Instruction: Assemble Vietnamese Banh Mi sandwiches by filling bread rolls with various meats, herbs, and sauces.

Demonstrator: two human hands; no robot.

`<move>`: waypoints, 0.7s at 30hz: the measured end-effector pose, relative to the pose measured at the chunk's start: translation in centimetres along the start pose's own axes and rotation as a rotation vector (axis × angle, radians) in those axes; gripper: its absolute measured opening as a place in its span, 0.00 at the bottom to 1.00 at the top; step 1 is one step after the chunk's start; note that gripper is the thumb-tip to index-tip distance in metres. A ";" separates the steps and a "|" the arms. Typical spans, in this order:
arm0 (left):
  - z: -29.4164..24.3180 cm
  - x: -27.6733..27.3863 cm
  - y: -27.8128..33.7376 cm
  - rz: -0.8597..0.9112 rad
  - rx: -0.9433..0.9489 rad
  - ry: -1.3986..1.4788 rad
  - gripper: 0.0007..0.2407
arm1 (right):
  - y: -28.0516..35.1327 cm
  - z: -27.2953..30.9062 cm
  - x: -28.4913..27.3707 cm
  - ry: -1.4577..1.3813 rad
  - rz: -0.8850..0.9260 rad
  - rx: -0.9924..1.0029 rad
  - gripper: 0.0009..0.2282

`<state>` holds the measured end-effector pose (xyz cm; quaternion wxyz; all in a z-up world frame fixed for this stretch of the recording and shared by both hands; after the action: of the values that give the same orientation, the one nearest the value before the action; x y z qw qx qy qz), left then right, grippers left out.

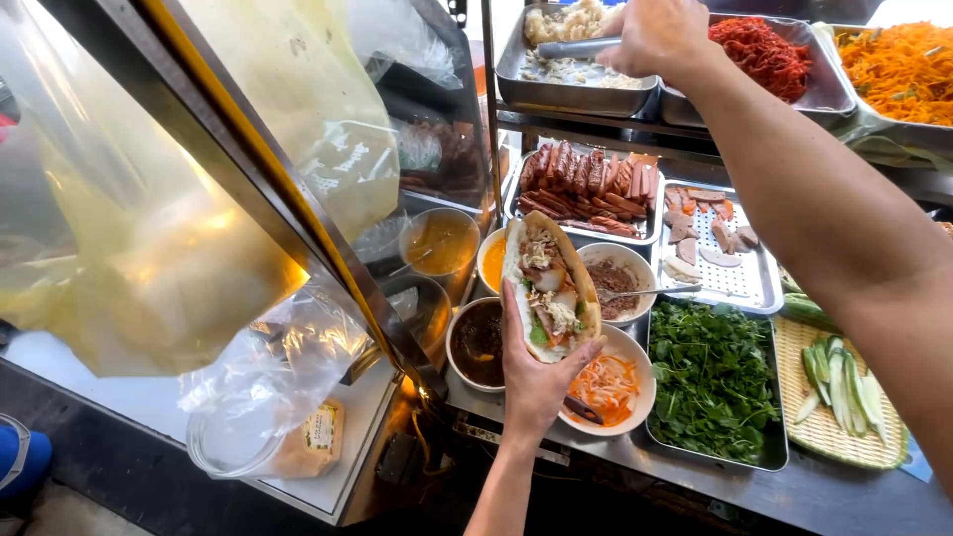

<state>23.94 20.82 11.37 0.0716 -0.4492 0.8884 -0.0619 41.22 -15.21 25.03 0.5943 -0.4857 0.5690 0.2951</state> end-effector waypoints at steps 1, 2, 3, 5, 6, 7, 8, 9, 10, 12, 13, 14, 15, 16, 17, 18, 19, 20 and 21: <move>0.3 -0.3 -0.3 0.004 -0.005 0.002 0.50 | -0.1 -0.5 0.3 0.000 0.006 0.003 0.17; 0.5 -0.5 -0.7 0.015 -0.002 0.002 0.50 | 0.0 -1.1 0.3 0.017 -0.031 0.023 0.17; 0.6 -0.4 -1.2 0.025 0.005 0.006 0.50 | 0.0 -2.0 -0.1 0.038 -0.072 0.041 0.19; 1.9 -0.4 -2.6 0.036 -0.013 0.004 0.51 | 3.9 -1.0 -4.0 -0.163 -0.054 -0.018 0.18; 2.7 -0.1 -3.2 0.045 -0.029 -0.003 0.53 | 6.0 -0.4 -5.9 -0.370 -0.041 -0.079 0.18; 3.5 0.3 -3.7 0.048 -0.048 0.003 0.53 | 8.0 -0.6 -6.8 -0.371 -0.021 -0.075 0.18; 3.9 0.6 -4.3 0.037 -0.018 0.013 0.54 | 9.9 -2.2 -6.5 -0.349 0.095 0.105 0.18; 4.5 0.8 -4.8 0.023 0.012 0.022 0.55 | 12.1 -3.6 -6.3 -0.324 0.210 0.281 0.23; 5.1 1.1 -5.0 0.023 -0.007 0.025 0.55 | 15.0 -3.5 -7.0 -0.324 0.230 0.281 0.23; 5.6 1.6 -5.2 -0.001 0.013 -0.024 0.54 | 20.3 -1.2 -9.9 -0.797 0.170 -0.003 0.11; 6.0 2.0 -5.0 0.000 -0.007 -0.021 0.54 | 22.5 -0.3 -9.9 -0.799 0.189 0.003 0.11; 5.7 2.4 -4.7 -0.018 0.033 -0.045 0.54 | 24.7 0.2 -10.0 -0.833 0.193 0.040 0.13; 5.4 2.7 -4.6 -0.035 0.078 -0.070 0.53 | 26.8 0.6 -10.2 -0.866 0.191 0.077 0.16; 5.3 3.1 -4.0 -0.034 0.064 -0.068 0.53 | 28.1 0.4 -8.3 -0.868 0.204 0.082 0.16; 4.8 3.5 -3.4 -0.044 0.085 -0.099 0.53 | 29.9 -0.1 -4.7 -0.799 0.395 0.195 0.16; 4.3 3.9 -2.8 -0.054 0.107 -0.130 0.52 | 32.2 -0.7 -1.4 -0.722 0.582 0.310 0.16; 3.8 4.1 -2.1 -0.055 0.096 -0.137 0.52 | 33.6 -0.8 -0.9 -0.729 0.593 0.309 0.16; 3.2 4.2 -1.3 -0.064 0.102 -0.120 0.52 | 35.0 -1.1 -0.8 -0.750 0.546 0.315 0.20; 2.5 4.3 -0.5 -0.075 0.105 -0.105 0.51 | 36.3 -1.4 -0.6 -0.772 0.501 0.319 0.23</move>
<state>22.24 16.97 8.63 0.1391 -0.4805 0.8615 -0.0874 7.75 -3.47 17.03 0.7397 -0.0915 0.4445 0.4969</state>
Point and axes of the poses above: each hand's wrist, its own y-axis away from the middle knuckle, its own x-axis out of the palm, z = x × y, the point moved 9 cm from there along -y, towards the middle knuckle, and after that the axes turned 8 degrees about z, right-handed, at the moved point
